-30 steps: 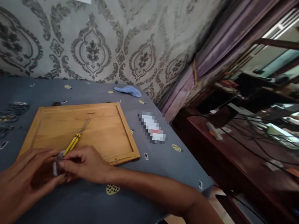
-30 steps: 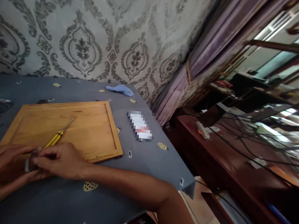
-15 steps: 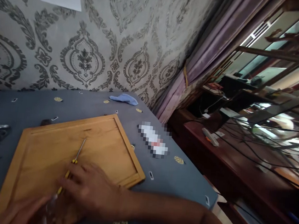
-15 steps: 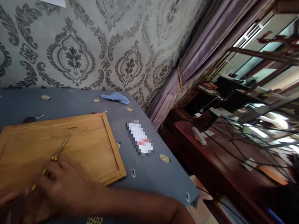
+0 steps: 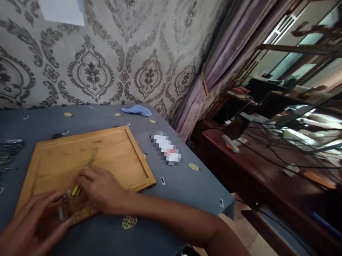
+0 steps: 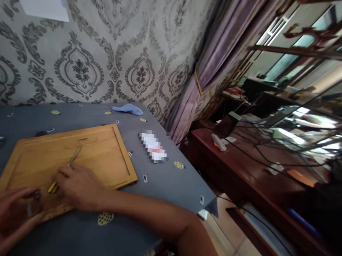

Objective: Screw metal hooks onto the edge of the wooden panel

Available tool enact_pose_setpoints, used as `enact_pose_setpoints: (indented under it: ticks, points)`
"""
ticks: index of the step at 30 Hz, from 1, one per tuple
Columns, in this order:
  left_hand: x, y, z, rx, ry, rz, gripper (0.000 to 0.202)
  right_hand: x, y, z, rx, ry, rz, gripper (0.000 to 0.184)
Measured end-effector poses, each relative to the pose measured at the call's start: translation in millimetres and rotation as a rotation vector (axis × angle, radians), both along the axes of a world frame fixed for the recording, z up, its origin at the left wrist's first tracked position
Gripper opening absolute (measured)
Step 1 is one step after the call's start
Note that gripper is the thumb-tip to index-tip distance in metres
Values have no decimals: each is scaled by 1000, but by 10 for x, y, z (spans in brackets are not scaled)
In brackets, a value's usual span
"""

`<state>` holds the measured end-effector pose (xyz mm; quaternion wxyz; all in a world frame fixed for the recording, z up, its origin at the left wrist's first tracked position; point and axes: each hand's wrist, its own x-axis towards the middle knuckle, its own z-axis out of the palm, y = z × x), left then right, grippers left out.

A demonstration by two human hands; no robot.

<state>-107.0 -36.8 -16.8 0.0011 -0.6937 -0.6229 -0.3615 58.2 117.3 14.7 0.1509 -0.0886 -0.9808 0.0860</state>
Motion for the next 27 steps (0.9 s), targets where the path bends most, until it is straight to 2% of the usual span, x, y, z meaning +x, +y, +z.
enact_pose_setpoints:
  ticks: [1, 2, 6, 9, 12, 16, 17, 19, 22, 27]
  points:
    - [36, 10, 61, -10, -5, 86, 41, -15, -14, 2, 4, 8, -17, 28]
    - [69, 24, 126, -12, 6, 105, 39, -28, -28, 5, 11, 15, -35, 26]
    - [119, 62, 340, 28, 0, 17, 34, -86, -36, 14, 51, 15, -73, 22]
    - [26, 29, 446, 17, -47, 1, 30, -155, 19, -6, 44, 16, -52, 34]
    - [-179, -47, 527, -48, -59, 37, 32, -263, 82, -68, -23, 94, -59, 34]
    - [-503, -151, 531, -138, -88, 101, 35, -368, 166, -184, -163, 242, -63, 34]
    - [-559, -177, 514, -152, -95, 113, 35, -367, 177, -202, -196, 272, -58, 28]
    - [-623, -225, 476, -167, -106, 126, 36, -337, 168, -213, -248, 319, -48, 29]
    - [-609, -268, 442, -164, -121, 125, 36, -272, 47, -165, -301, 344, -12, 30]
    - [-482, -309, 452, -87, -151, 83, 31, -282, -376, -16, -314, 288, 46, 23]
